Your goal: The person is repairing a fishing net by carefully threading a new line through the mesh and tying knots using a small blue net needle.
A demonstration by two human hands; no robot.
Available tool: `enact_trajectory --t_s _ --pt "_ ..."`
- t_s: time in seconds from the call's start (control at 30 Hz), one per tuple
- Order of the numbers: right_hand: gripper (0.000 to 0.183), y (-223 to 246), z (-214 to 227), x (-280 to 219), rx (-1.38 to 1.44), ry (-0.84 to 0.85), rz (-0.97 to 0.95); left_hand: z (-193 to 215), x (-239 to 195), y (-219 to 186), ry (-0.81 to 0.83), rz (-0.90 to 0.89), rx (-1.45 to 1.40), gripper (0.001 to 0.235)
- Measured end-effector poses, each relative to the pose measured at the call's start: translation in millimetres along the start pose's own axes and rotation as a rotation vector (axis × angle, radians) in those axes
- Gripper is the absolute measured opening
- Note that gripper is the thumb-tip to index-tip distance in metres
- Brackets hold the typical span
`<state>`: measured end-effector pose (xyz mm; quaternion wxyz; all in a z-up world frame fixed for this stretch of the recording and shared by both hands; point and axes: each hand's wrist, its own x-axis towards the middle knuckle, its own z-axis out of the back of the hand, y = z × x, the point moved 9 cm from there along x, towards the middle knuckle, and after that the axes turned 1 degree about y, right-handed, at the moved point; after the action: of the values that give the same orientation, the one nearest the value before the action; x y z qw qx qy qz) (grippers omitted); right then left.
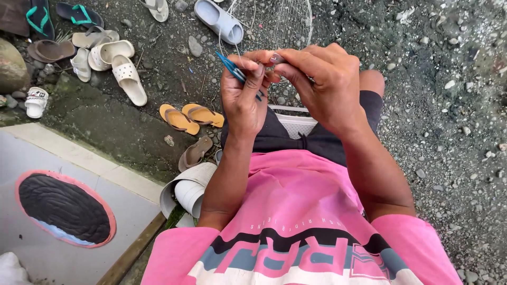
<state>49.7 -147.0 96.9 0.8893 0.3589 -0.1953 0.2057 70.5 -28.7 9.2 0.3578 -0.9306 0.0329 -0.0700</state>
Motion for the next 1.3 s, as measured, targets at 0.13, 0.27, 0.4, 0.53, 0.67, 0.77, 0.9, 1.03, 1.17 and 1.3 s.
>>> enact_trajectory --t_s 0.13,0.27,0.4,0.53,0.67,0.77,0.9,1.03,1.17,1.3 --pt "0.016 -1 1 -2 -0.045 -0.006 0.013 -2 -1 -2 -0.008 -0.039 0.072 0.007" --pt "0.014 0 4 -4 -0.081 -0.018 0.022 -2 -1 -1 -0.013 -0.078 0.118 0.006" --pt "0.008 5 8 -5 -0.19 -0.027 0.056 -1 -3 1 -0.031 -0.073 0.175 0.007" --pt "0.016 -24 12 -14 0.177 -0.115 -0.218 8 -3 10 -0.026 0.061 -0.031 0.01" --pt "0.025 -120 -60 -78 1.017 -0.173 -0.911 29 2 15 0.006 0.125 -0.257 0.016" --pt "0.054 -123 -120 -88 1.465 -0.17 -1.199 34 4 16 0.047 0.103 -0.271 0.018" --pt "0.067 -148 -118 -43 1.847 -0.077 -0.704 52 10 25 -0.013 0.093 -0.16 0.017" --pt "0.025 -207 -60 -53 1.582 -0.507 -0.632 71 17 7 -0.113 -0.055 -0.013 0.014" --pt "0.014 -223 -9 -100 1.211 -0.73 -0.605 65 24 24 -0.144 -0.068 0.096 0.019" --pt "0.007 -264 -6 -168 1.136 -0.837 -0.697 63 21 53 -0.152 -0.068 0.081 0.02"
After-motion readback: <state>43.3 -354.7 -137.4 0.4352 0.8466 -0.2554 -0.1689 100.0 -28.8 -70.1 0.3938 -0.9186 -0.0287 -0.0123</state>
